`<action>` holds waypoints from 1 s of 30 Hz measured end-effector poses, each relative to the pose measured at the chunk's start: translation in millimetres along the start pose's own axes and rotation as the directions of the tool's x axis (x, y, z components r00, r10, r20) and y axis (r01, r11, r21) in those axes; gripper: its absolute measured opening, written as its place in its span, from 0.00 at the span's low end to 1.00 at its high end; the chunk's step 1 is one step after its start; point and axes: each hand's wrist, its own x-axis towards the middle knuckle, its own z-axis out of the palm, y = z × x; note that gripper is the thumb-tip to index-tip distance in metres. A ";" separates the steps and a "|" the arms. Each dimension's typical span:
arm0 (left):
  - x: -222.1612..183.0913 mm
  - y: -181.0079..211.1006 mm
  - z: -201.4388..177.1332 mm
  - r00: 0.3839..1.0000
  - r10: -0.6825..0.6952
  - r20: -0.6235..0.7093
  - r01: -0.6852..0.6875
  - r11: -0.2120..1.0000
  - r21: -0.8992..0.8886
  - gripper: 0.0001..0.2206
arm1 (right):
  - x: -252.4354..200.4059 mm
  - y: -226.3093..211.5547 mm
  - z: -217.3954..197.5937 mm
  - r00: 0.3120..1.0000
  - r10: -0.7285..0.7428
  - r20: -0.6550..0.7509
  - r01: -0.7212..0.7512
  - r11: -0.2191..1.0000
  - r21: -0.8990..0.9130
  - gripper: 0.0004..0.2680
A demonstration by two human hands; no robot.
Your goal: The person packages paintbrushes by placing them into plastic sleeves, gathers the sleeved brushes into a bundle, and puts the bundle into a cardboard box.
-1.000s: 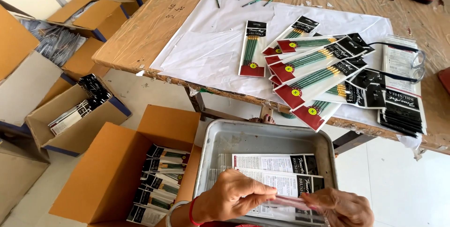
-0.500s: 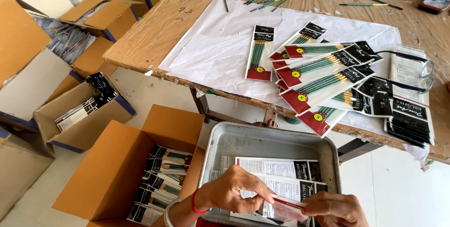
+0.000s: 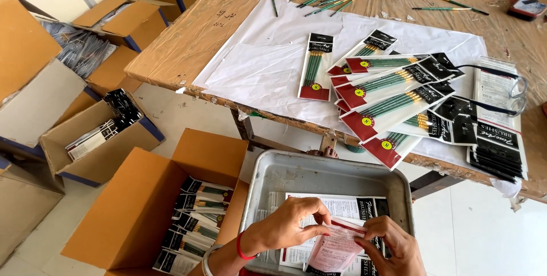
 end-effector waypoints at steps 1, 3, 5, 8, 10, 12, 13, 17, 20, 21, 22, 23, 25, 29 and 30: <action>-1.3 0.9 -1.0 1.000 0.000 0.001 0.000 1.000 0.000 0.10 | -3.7 11.2 -0.2 1.000 0.000 -0.001 0.000 1.000 0.001 0.09; -4.5 2.7 -3.1 1.000 -0.016 0.015 0.017 0.999 -0.052 0.10 | -11.3 33.2 0.0 0.999 -0.031 0.011 0.022 0.885 0.465 0.11; -6.7 4.9 -4.1 0.999 -0.025 0.023 0.026 0.997 -0.068 0.10 | -9.1 12.1 8.5 0.998 -0.055 -0.002 0.045 0.781 0.624 0.15; -10.5 9.8 -3.4 0.999 -0.030 0.034 0.033 0.996 -0.085 0.11 | -30.6 78.6 46.9 0.984 0.100 0.149 -0.173 0.739 0.651 0.27; -10.7 14.9 -5.8 0.999 -0.020 0.040 0.023 0.996 -0.081 0.11 | -39.4 115.5 57.8 0.918 0.287 0.276 -0.391 0.775 0.497 0.35; -12.7 21.0 -9.6 0.999 0.029 0.015 -0.027 0.995 -0.096 0.09 | -39.4 113.5 48.5 0.954 0.204 0.218 -0.281 0.860 0.425 0.24; -16.2 20.3 -9.9 0.999 0.030 0.015 -0.029 0.995 -0.094 0.09 | -39.1 102.5 37.7 0.955 0.201 0.218 -0.278 0.861 0.426 0.24; -27.4 8.4 -7.8 0.991 0.021 -0.132 -0.046 0.981 -0.191 0.07 | 13.2 114.2 -74.8 0.939 0.110 0.325 -0.241 0.885 0.399 0.18; -35.8 -17.4 14.5 0.993 -0.074 -0.090 0.062 0.990 -0.125 0.06 | 86.4 -7.6 -120.5 0.970 -0.241 -0.008 0.241 0.966 0.097 0.23; -39.8 -27.4 24.8 0.989 -0.149 -0.018 0.148 0.987 -0.059 0.06 | 93.3 -76.0 -111.7 0.647 -0.720 -0.251 0.543 0.666 -0.512 0.20; -46.6 -36.8 34.1 0.988 -0.152 -0.016 0.150 0.987 -0.058 0.06 | 107.3 -90.4 -111.4 0.648 -0.718 -0.253 0.541 0.668 -0.511 0.20; -53.8 -46.0 44.1 0.972 -0.207 0.110 0.210 0.978 -0.012 0.07 | 121.2 -104.6 -111.2 0.679 -0.703 -0.210 0.419 0.607 -0.675 0.21; -77.2 -89.7 69.8 0.936 -0.263 0.234 0.260 0.965 0.045 0.08 | 128.9 -105.4 -104.7 0.713 -0.679 -0.178 0.284 0.511 -0.811 0.23; -106.2 -155.3 98.8 0.961 -0.018 0.276 -0.035 0.982 0.184 0.09 | 85.3 -58.0 -70.8 0.949 -0.081 -0.305 -0.084 0.866 -0.493 0.19; -106.8 -152.5 97.1 0.957 -0.032 0.288 -0.020 0.984 0.175 0.10 | 68.2 -47.1 -59.0 0.949 0.119 -0.293 -0.245 0.862 -0.444 0.17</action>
